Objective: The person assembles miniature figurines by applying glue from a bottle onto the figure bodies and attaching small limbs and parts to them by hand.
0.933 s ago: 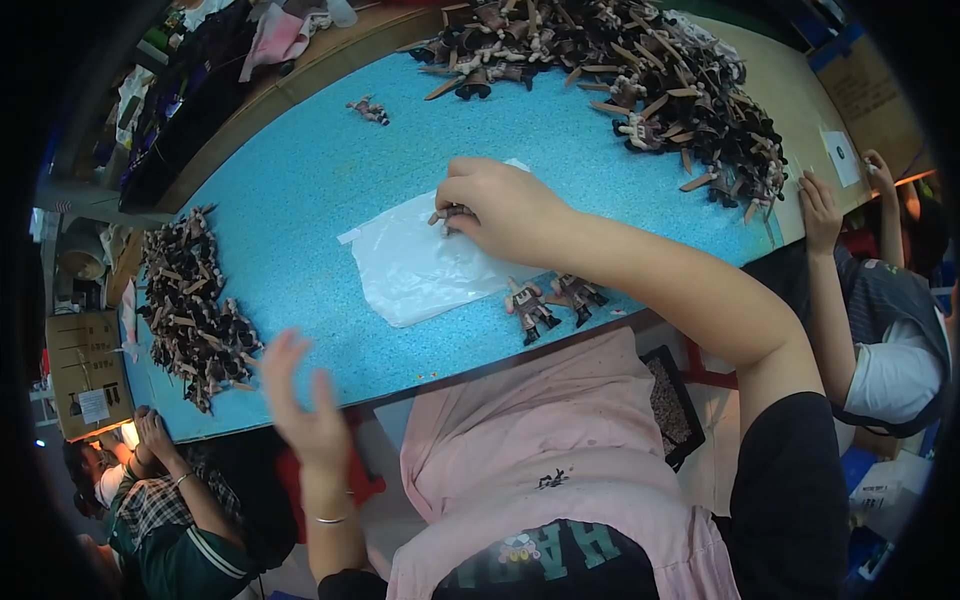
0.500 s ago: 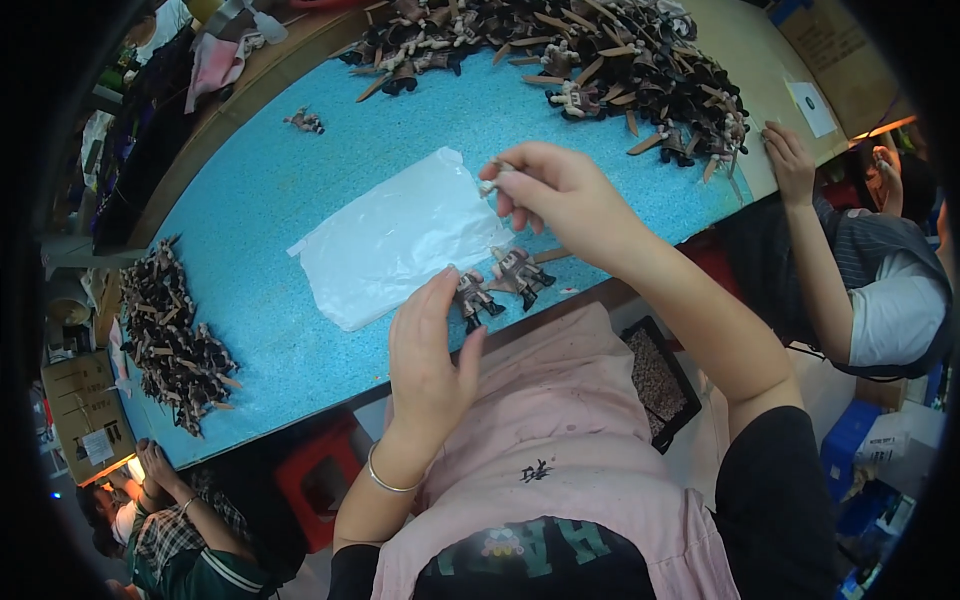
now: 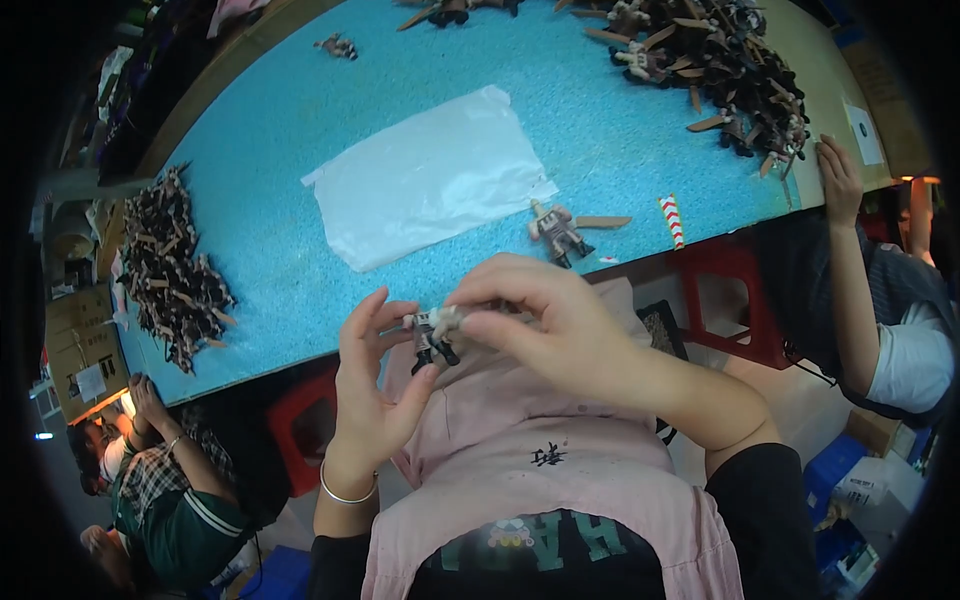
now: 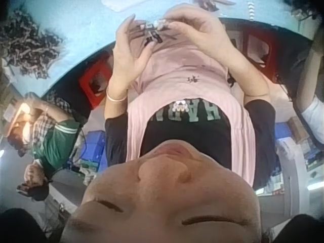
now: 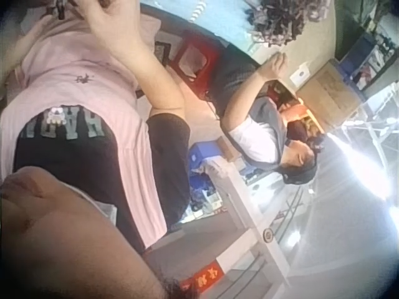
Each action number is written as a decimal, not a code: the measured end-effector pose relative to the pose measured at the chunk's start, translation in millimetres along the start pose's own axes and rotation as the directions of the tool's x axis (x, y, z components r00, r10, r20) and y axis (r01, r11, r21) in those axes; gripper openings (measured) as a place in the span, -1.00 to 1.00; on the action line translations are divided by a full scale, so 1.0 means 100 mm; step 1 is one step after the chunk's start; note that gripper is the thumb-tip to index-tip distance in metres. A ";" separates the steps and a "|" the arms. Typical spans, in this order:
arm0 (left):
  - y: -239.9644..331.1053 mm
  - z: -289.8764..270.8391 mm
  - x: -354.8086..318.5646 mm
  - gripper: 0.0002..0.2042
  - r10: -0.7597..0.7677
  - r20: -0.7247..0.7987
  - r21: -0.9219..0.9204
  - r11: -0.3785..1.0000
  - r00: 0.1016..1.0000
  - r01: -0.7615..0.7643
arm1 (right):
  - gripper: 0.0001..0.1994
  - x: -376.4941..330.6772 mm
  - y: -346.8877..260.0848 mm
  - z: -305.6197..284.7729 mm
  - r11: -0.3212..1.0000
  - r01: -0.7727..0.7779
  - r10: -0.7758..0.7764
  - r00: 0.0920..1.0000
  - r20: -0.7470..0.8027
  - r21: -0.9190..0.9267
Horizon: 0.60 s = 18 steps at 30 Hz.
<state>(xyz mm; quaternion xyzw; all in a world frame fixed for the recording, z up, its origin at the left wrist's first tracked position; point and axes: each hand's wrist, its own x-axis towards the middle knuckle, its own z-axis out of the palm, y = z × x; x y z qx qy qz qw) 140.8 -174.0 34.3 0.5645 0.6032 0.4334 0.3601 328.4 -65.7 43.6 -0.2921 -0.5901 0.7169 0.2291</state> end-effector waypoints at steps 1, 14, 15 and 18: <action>0.00 0.00 -0.02 -0.32 0.011 0.038 0.044 0.999 0.999 -0.013 | -0.78 0.01 0.04 0.05 0.993 0.078 -0.076 0.997 0.030 -0.093; -0.11 0.01 -0.04 -0.32 0.051 0.032 0.097 0.994 0.998 -0.054 | -0.73 0.02 0.20 0.29 0.911 0.218 -0.203 0.976 0.080 -0.350; -0.10 0.01 -0.04 -0.33 0.054 0.028 0.106 0.993 0.998 -0.057 | -0.73 0.01 0.20 0.30 0.913 0.216 -0.203 0.976 0.075 -0.347; -0.10 0.02 -0.05 -0.34 0.063 0.016 0.121 0.991 0.998 -0.064 | -0.74 0.01 0.20 0.33 0.909 0.208 -0.204 0.978 0.049 -0.361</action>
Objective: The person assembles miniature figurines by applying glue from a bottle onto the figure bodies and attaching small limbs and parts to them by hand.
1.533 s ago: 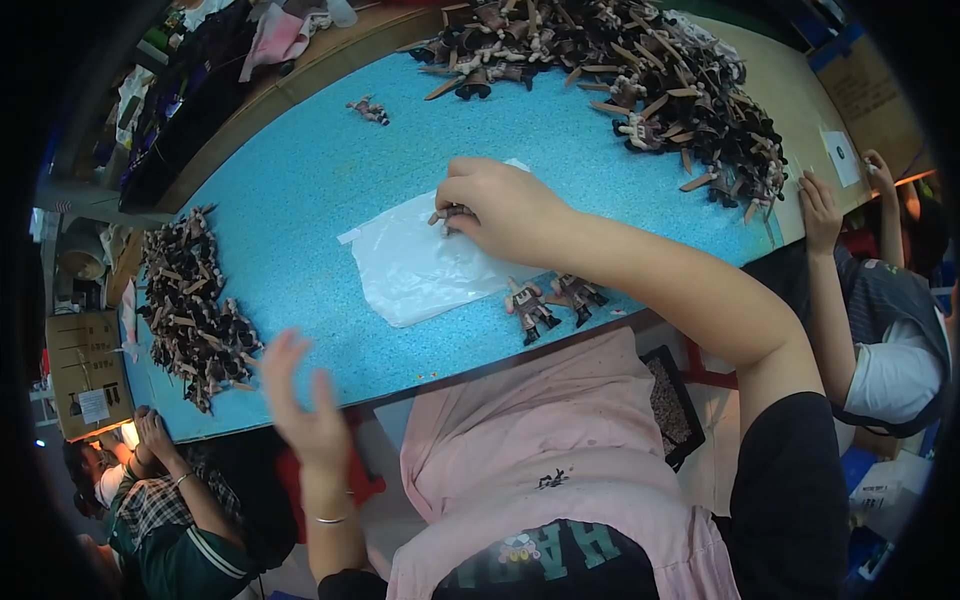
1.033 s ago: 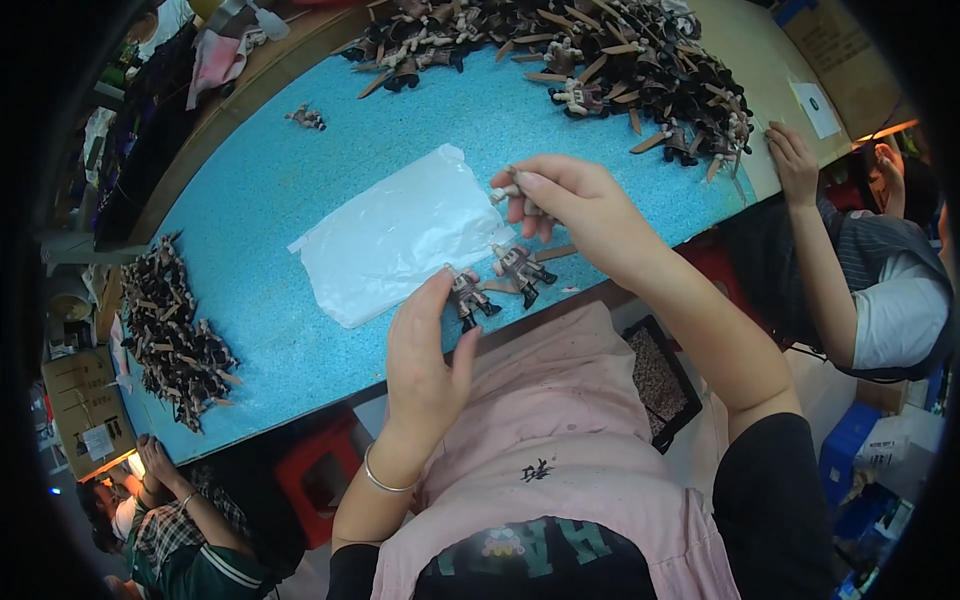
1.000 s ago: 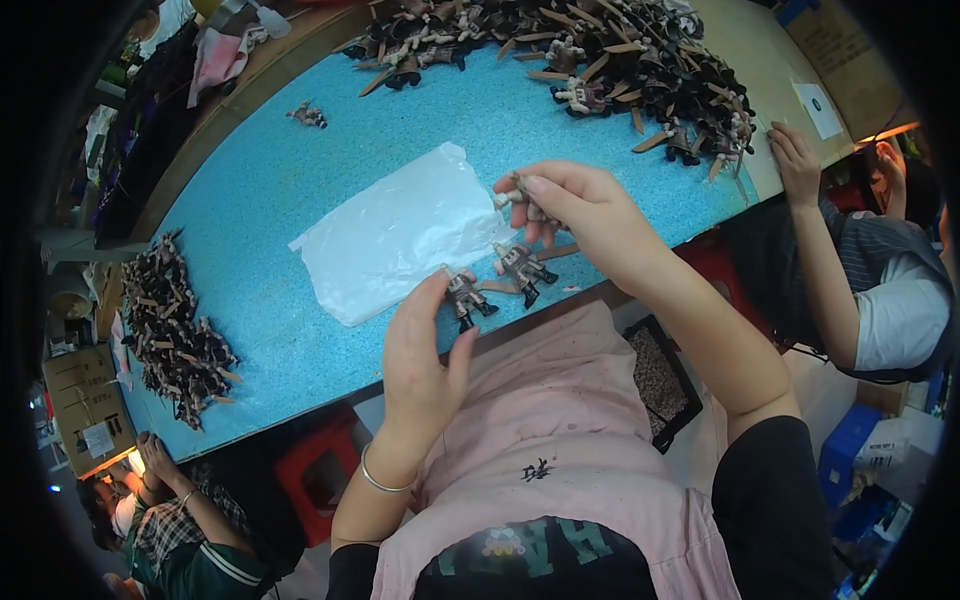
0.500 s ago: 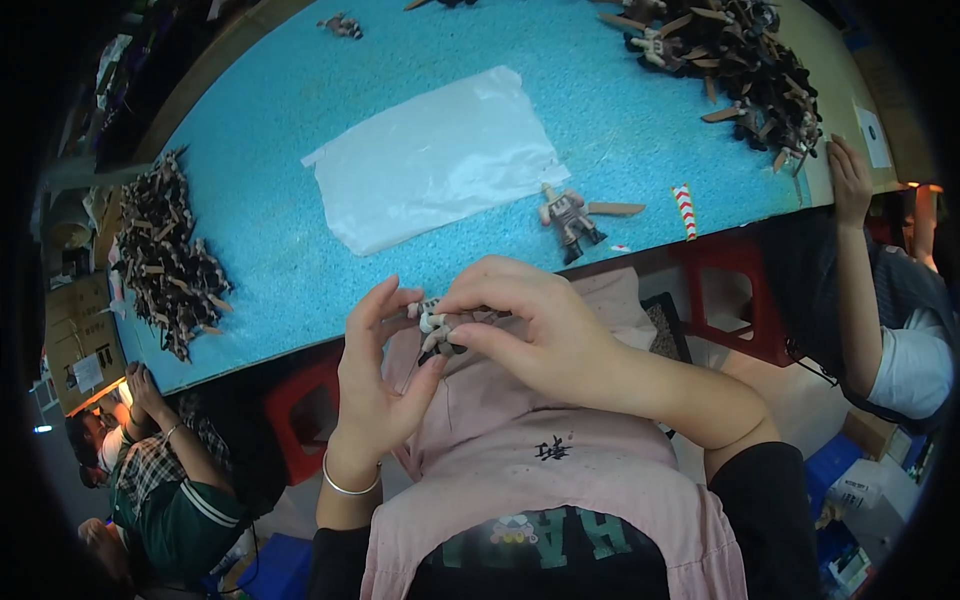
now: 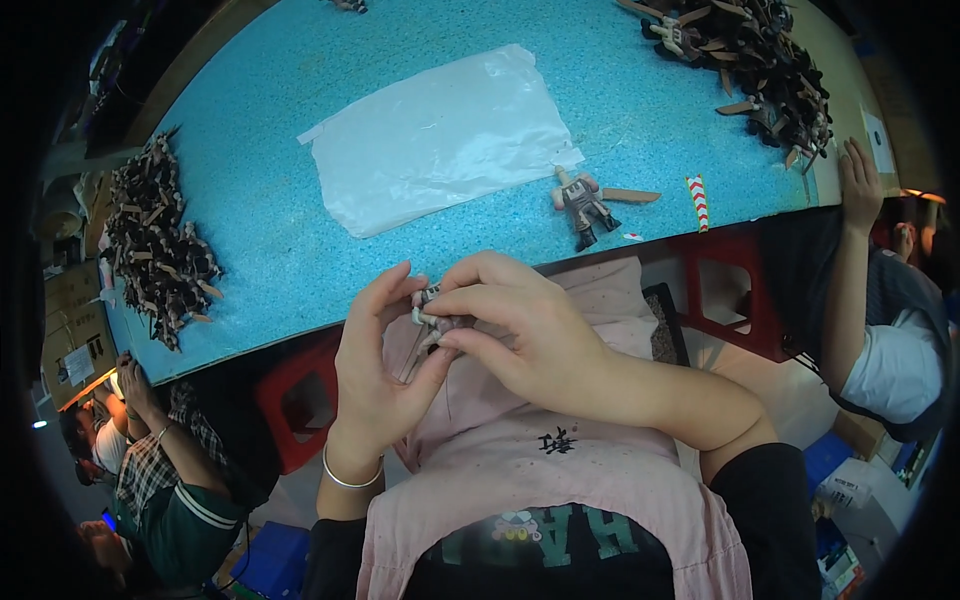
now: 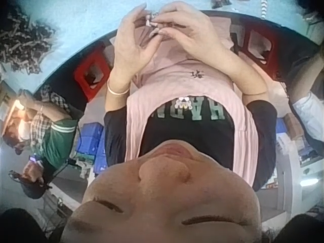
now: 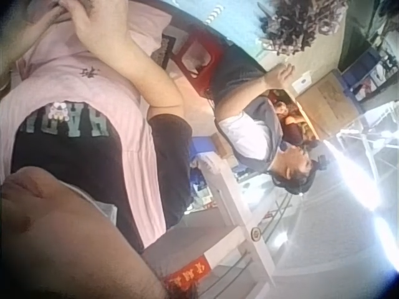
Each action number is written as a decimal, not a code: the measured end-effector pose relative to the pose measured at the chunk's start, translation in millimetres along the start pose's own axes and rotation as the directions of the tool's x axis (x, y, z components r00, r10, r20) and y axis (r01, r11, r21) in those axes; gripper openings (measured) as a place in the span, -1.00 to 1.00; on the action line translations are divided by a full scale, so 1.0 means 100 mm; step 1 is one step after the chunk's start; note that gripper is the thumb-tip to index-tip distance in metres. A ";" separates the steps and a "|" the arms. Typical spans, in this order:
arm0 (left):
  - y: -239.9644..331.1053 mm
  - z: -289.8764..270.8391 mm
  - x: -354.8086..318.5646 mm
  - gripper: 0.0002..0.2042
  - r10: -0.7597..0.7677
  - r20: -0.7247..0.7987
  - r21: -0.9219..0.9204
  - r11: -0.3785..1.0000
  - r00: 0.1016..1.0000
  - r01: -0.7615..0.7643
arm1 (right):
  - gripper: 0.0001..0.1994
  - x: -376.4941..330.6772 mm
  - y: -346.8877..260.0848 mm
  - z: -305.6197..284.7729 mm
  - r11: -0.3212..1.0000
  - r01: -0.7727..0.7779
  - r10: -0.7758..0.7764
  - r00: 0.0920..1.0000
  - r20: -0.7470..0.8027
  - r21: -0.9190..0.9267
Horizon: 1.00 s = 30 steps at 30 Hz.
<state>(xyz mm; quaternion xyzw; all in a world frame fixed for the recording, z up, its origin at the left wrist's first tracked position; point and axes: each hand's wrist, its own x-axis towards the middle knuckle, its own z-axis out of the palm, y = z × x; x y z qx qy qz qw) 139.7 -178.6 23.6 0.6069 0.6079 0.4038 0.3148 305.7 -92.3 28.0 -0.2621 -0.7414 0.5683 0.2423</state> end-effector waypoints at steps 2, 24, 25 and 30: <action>0.00 0.00 -0.01 -0.34 0.002 -0.010 0.008 1.000 1.000 -0.002 | -0.74 0.00 0.00 0.00 1.000 -0.003 0.003 1.000 -0.007 0.002; -0.16 0.09 -0.03 -0.79 -0.147 -0.134 -0.311 0.945 0.980 0.099 | -0.72 -0.01 0.00 0.02 0.998 -0.055 0.055 0.998 -0.020 -0.009; -0.17 0.10 -0.05 -0.79 -0.131 -0.150 -0.306 0.949 0.980 0.080 | -0.72 0.00 -0.02 0.01 0.999 -0.051 0.051 0.998 -0.022 -0.012; -0.11 0.09 -0.11 -0.77 -0.177 -0.342 -0.486 0.874 0.923 -0.013 | -0.59 -0.09 -0.03 0.10 0.951 0.007 0.121 0.910 -0.396 0.308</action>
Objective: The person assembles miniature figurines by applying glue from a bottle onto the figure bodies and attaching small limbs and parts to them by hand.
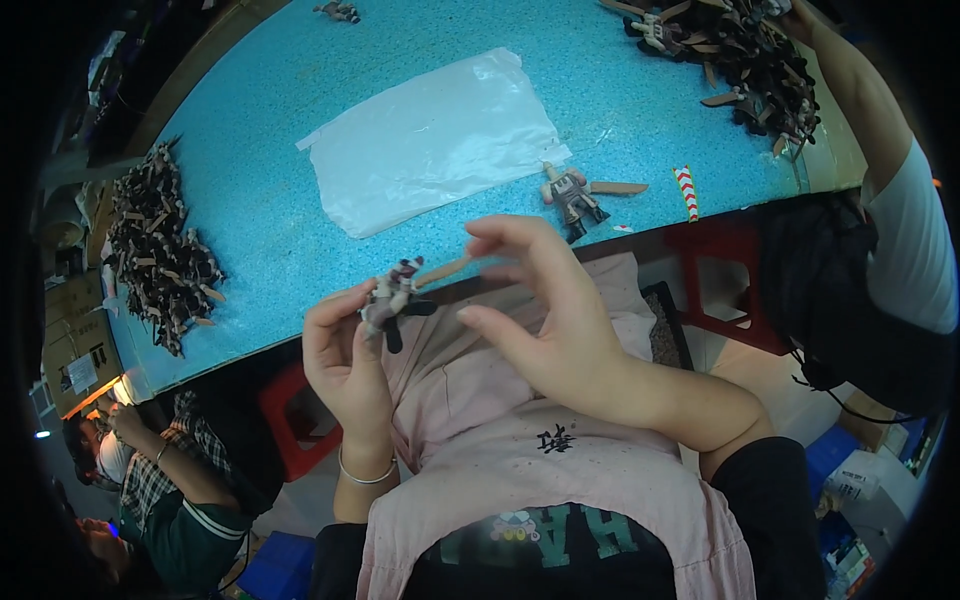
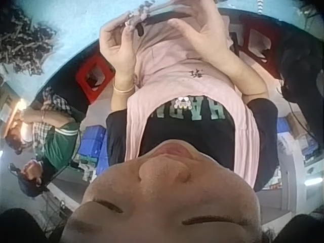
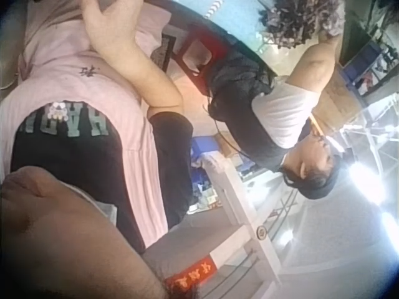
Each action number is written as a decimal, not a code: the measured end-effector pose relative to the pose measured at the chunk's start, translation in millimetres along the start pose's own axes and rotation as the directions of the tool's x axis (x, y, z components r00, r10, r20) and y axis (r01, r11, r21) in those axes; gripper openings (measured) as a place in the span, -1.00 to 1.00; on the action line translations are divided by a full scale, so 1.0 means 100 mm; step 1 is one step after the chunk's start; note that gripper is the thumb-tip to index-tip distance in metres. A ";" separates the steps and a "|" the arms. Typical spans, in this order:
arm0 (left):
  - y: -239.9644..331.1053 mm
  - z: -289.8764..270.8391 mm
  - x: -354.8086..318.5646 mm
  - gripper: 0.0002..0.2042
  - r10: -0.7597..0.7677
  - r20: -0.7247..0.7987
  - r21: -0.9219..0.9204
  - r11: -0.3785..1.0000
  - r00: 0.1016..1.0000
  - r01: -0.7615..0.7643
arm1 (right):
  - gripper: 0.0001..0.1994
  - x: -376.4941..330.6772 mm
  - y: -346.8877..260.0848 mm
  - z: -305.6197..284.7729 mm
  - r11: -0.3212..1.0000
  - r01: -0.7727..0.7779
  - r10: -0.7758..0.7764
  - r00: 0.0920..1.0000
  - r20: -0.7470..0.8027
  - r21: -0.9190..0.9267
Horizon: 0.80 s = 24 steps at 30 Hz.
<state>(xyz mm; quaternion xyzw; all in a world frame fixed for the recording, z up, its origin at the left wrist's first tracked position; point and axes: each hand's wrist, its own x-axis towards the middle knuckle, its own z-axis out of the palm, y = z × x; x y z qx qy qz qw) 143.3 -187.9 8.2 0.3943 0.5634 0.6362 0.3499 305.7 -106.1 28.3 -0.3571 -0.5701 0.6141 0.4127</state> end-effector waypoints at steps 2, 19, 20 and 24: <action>0.04 0.00 -0.02 -0.81 0.042 -0.026 -0.038 0.998 0.999 -0.043 | -0.61 -0.03 -0.03 -0.09 0.988 -0.136 0.128 0.987 0.101 0.078; 0.18 -0.04 -0.02 -0.72 -0.325 0.468 -0.322 0.803 0.822 0.501 | -0.80 0.00 0.00 -0.18 0.977 -0.210 0.194 0.767 0.612 -0.046; 0.16 -0.04 -0.03 -0.72 -0.327 0.469 -0.321 0.803 0.820 0.503 | -0.80 0.00 0.00 -0.18 0.976 -0.212 0.195 0.768 0.610 -0.045; 0.07 -0.02 -0.08 -0.66 -0.255 0.482 -0.300 0.851 0.838 0.431 | -0.79 0.03 0.00 -0.21 0.991 -0.046 0.116 0.766 0.632 -0.127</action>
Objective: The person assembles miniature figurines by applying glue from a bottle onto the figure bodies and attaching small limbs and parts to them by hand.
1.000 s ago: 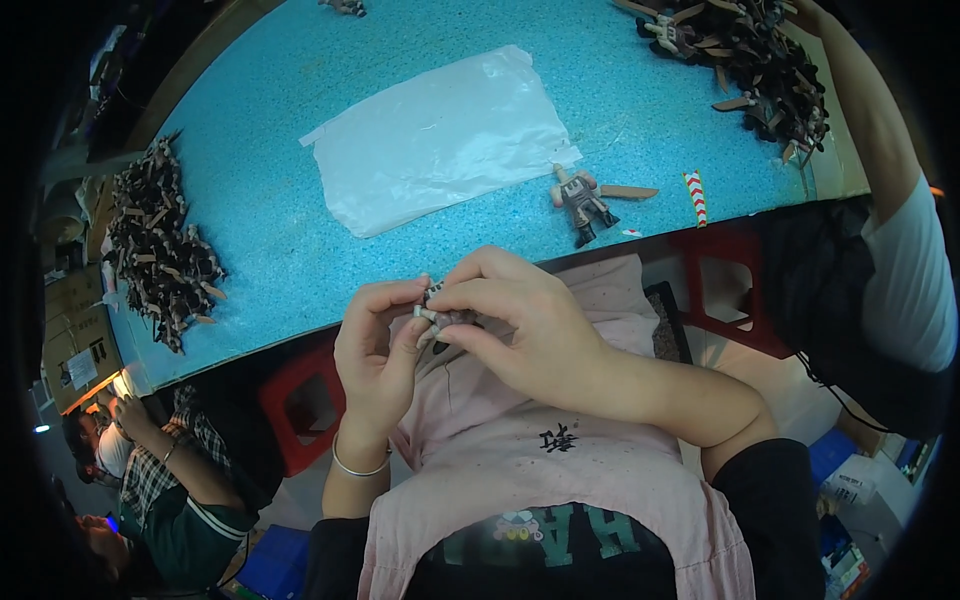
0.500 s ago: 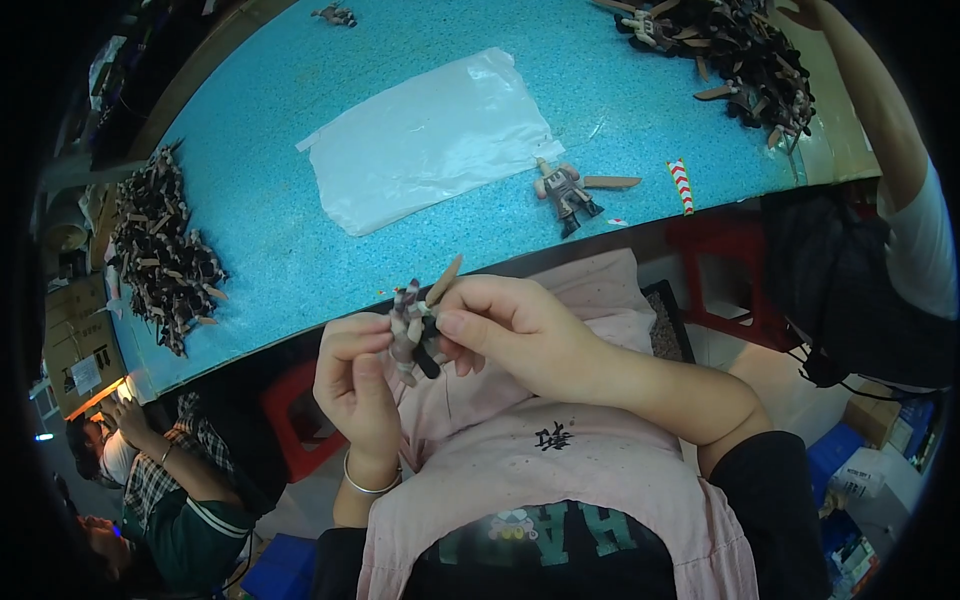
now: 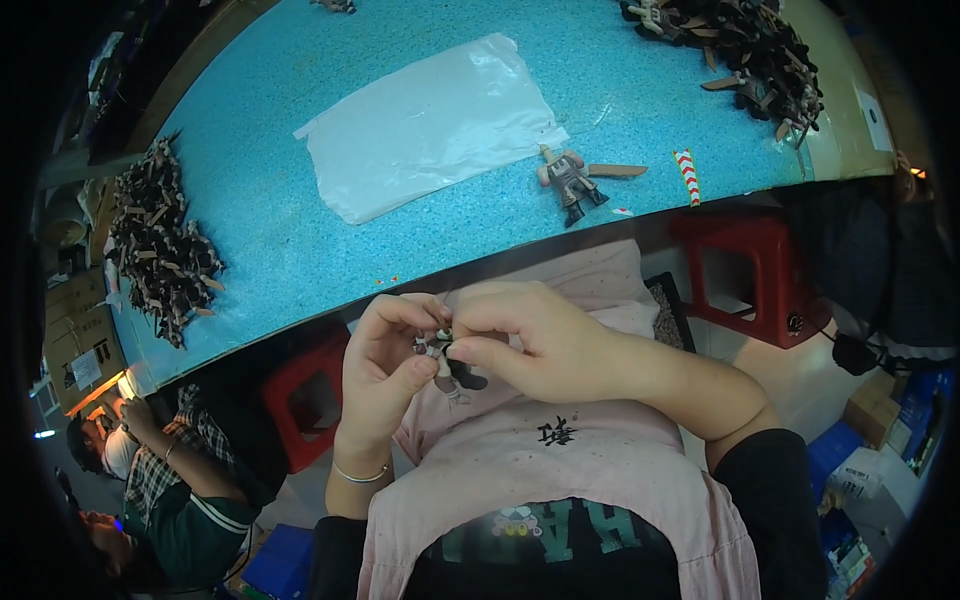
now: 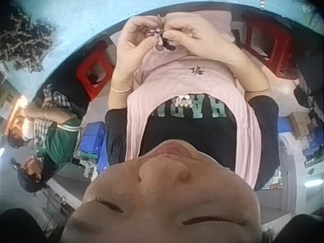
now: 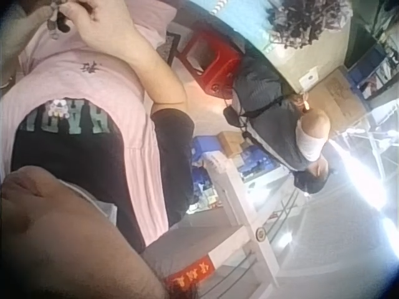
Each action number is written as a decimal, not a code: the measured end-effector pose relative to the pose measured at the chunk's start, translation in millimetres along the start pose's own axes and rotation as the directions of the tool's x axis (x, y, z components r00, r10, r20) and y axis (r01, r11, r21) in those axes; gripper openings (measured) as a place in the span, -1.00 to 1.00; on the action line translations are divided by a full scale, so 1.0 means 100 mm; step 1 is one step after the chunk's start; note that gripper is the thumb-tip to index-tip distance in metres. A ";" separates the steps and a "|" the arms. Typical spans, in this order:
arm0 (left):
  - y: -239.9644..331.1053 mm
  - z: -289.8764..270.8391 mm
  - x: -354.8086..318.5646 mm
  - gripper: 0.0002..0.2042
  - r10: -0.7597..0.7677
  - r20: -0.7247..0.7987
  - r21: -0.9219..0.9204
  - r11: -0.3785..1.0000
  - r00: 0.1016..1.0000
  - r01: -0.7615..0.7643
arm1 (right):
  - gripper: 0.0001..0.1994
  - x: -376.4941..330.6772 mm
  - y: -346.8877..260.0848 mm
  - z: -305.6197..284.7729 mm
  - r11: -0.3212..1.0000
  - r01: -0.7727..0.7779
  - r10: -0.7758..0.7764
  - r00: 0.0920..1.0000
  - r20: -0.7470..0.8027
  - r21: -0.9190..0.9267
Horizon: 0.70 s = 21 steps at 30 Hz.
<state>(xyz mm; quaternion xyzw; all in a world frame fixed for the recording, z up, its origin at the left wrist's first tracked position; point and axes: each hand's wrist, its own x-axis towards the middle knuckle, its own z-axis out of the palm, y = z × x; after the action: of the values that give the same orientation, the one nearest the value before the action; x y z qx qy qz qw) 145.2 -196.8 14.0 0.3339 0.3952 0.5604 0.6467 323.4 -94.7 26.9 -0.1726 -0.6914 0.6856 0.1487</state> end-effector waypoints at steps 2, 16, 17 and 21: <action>-0.02 0.04 0.01 -0.62 0.018 -0.012 0.026 0.999 1.000 -0.018 | -0.79 0.00 0.01 -0.01 0.998 -0.024 0.025 1.000 0.017 -0.060; 0.02 0.06 0.02 -0.58 0.102 -0.023 0.153 0.983 0.995 -0.097 | -0.58 -0.02 -0.03 0.15 0.996 0.061 -0.046 0.976 -0.213 0.065; 0.03 0.07 0.02 -0.58 0.100 -0.023 0.153 0.984 0.995 -0.096 | -0.58 -0.01 -0.03 0.16 0.996 0.061 -0.045 0.976 -0.214 0.066; 0.01 0.09 0.01 -0.60 0.110 -0.062 0.165 0.981 0.992 -0.099 | -0.56 0.03 -0.07 0.17 0.992 0.126 -0.123 0.964 -0.234 -0.005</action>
<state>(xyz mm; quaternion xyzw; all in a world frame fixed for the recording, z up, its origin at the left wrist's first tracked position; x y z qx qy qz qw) 152.3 -195.4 19.0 0.3856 0.4440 0.5711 0.5727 313.1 -108.6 33.2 -0.2077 -0.6750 0.6533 0.2727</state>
